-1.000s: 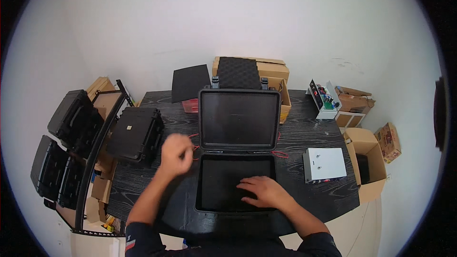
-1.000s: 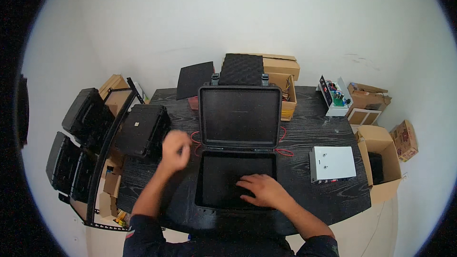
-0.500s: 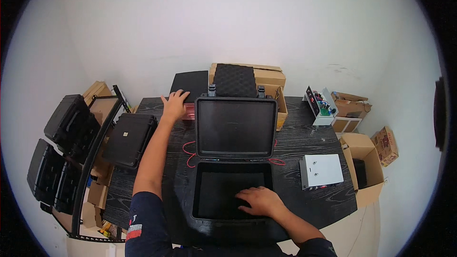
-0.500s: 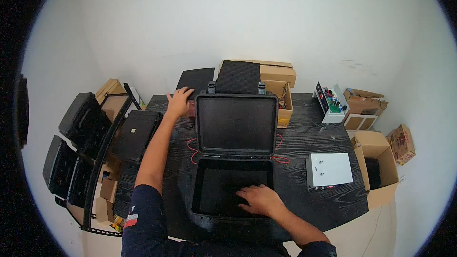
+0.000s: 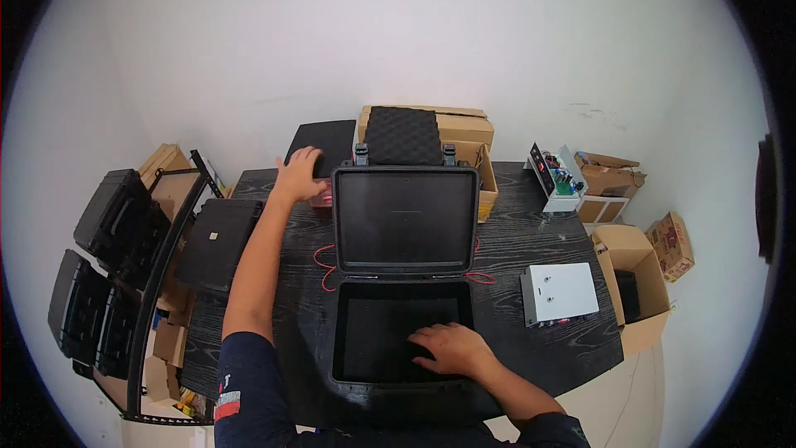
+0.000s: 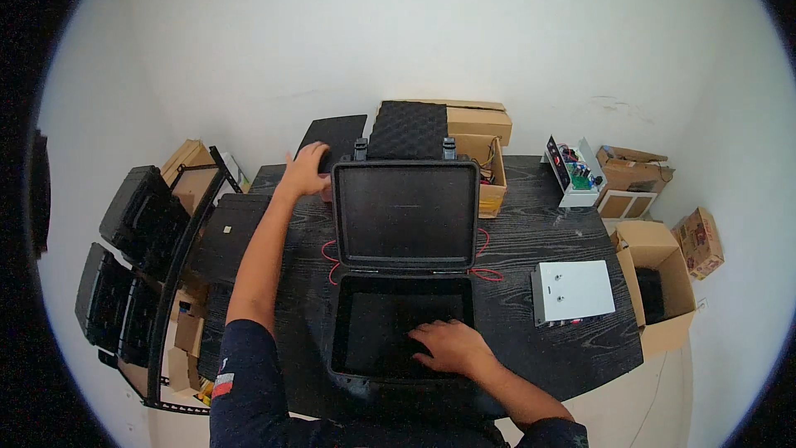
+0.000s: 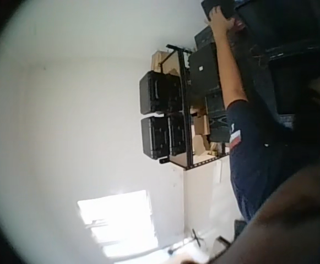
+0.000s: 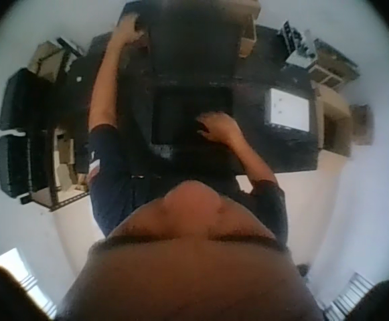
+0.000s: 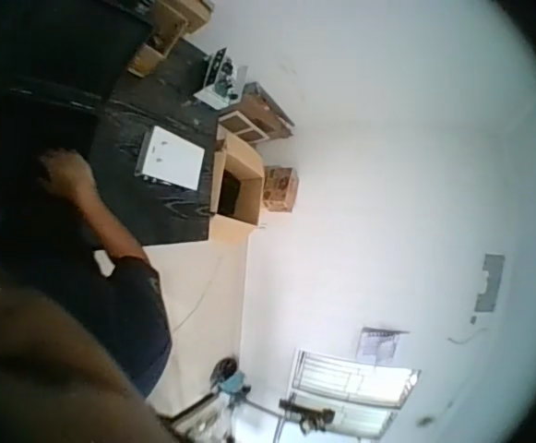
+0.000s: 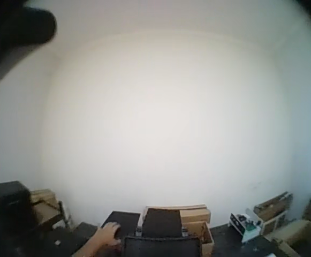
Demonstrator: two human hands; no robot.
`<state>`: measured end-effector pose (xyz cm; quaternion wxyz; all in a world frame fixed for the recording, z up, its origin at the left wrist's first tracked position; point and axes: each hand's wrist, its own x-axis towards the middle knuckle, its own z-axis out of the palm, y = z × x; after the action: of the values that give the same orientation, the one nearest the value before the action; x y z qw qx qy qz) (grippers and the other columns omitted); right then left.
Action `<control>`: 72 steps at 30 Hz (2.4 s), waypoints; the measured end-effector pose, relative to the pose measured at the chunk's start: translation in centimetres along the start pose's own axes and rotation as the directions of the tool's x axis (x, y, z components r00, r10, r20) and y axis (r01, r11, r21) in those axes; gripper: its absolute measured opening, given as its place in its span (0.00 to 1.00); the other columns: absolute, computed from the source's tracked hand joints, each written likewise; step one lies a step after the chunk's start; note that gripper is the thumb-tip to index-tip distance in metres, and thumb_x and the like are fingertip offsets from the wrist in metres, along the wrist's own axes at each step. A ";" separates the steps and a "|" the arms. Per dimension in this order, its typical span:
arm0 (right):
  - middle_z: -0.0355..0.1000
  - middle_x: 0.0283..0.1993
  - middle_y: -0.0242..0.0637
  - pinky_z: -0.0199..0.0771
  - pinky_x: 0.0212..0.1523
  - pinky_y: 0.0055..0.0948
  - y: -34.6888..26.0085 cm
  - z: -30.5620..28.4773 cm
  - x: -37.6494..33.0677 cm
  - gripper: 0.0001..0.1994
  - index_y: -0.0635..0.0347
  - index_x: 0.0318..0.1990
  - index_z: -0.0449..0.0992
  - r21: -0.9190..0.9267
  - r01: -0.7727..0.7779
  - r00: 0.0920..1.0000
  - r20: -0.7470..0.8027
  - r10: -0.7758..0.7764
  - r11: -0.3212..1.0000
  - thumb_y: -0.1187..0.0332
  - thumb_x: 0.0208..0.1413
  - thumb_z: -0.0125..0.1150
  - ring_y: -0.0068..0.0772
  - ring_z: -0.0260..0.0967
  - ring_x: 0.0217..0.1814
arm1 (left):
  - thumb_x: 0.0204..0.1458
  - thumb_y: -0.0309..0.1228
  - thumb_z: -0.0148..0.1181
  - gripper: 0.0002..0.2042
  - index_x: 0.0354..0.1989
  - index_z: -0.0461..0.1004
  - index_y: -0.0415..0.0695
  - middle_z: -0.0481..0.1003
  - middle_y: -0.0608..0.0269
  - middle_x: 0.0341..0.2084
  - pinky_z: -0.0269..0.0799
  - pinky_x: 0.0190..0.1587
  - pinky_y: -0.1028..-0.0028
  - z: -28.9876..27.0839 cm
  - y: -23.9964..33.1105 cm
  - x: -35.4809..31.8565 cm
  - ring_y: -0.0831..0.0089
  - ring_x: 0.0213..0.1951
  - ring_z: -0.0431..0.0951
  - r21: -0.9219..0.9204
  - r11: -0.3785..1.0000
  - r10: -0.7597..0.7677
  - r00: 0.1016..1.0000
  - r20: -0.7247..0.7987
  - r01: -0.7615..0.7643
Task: The person opens a black hard case and places a white rectangular electronic device inside. They then connect red and black wires to the device and place a black cable into the case. Finally, they close the case.
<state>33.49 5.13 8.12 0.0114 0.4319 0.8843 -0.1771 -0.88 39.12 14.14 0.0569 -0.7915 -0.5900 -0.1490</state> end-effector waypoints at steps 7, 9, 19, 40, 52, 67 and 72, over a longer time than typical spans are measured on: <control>0.74 0.65 0.39 0.73 0.65 0.43 0.0 -0.2 0.0 0.25 0.54 0.65 0.73 0.012 -0.020 1.000 0.009 0.020 1.000 0.52 0.65 0.60 0.44 0.72 0.66 | 0.52 0.50 0.66 0.36 0.73 0.65 0.62 0.64 0.61 0.72 0.39 0.72 0.26 0.2 4.2 3.9 0.57 0.74 0.61 -0.341 0.889 0.317 0.948 -0.021 -0.305; 0.74 0.65 0.39 0.73 0.65 0.43 0.2 0.3 0.0 0.25 0.54 0.65 0.73 0.014 -0.014 1.000 -0.008 0.014 1.000 0.52 0.65 0.60 0.44 0.72 0.66 | 0.54 0.50 0.64 0.33 0.71 0.68 0.63 0.66 0.60 0.71 0.39 0.72 0.26 0.7 4.5 5.0 0.56 0.73 0.62 -0.365 0.887 0.317 0.948 0.039 -0.282; 0.73 0.65 0.40 0.74 0.64 0.44 0.1 -0.1 0.0 0.25 0.56 0.65 0.73 0.030 -0.005 1.000 0.003 0.005 1.000 0.53 0.65 0.60 0.45 0.72 0.66 | 0.59 0.48 0.61 0.25 0.66 0.75 0.63 0.73 0.56 0.63 0.44 0.71 0.27 2.5 4.7 7.3 0.52 0.68 0.68 -0.249 0.925 0.320 0.942 0.097 -0.288; 0.74 0.65 0.39 0.73 0.65 0.42 0.6 0.7 -0.2 0.25 0.54 0.64 0.74 0.017 -0.012 0.999 -0.039 0.013 1.000 0.50 0.65 0.60 0.44 0.73 0.65 | 0.61 0.43 0.65 0.16 0.45 0.86 0.44 0.86 0.55 0.34 0.80 0.44 0.70 0.1 8.1 9.8 0.66 0.37 0.86 -0.727 0.683 -0.201 0.940 -0.275 -0.066; 0.73 0.65 0.42 0.73 0.66 0.44 0.7 0.5 -0.1 0.25 0.56 0.64 0.73 0.083 0.029 0.992 -0.121 -0.019 0.996 0.55 0.64 0.62 0.46 0.72 0.66 | 0.58 0.21 0.67 0.16 0.53 0.72 0.39 0.73 0.62 0.47 0.78 0.47 0.73 -14.3 11.2 6.5 0.71 0.46 0.79 -0.732 -0.079 -0.356 0.705 -0.613 -0.676; 0.63 0.65 0.56 0.60 0.68 0.54 2.7 -2.3 2.3 0.29 0.63 0.58 0.72 -0.044 -0.078 0.304 -0.952 -0.018 0.996 0.73 0.45 0.71 0.62 0.61 0.68 | 0.62 0.15 0.54 0.15 0.55 0.70 0.41 0.70 0.69 0.50 0.61 0.39 0.84 -8.6 12.8 -9.8 0.88 0.35 0.63 -0.833 0.187 -0.309 0.774 -0.553 -0.521; 0.69 0.53 0.43 0.61 0.60 0.47 3.4 -1.8 2.6 0.21 0.59 0.51 0.77 0.027 -0.117 0.372 -0.926 0.070 0.993 0.71 0.46 0.69 0.49 0.66 0.57 | 0.62 0.16 0.51 0.13 0.54 0.71 0.39 0.70 0.63 0.51 0.67 0.55 0.76 -4.2 11.6 -8.6 0.77 0.51 0.71 -0.824 0.258 -0.221 0.799 -0.559 -0.505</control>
<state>34.68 9.63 8.31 -0.4643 0.5060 0.7179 0.1138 7.20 26.65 16.50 -0.2417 -0.6269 -0.2495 -0.6974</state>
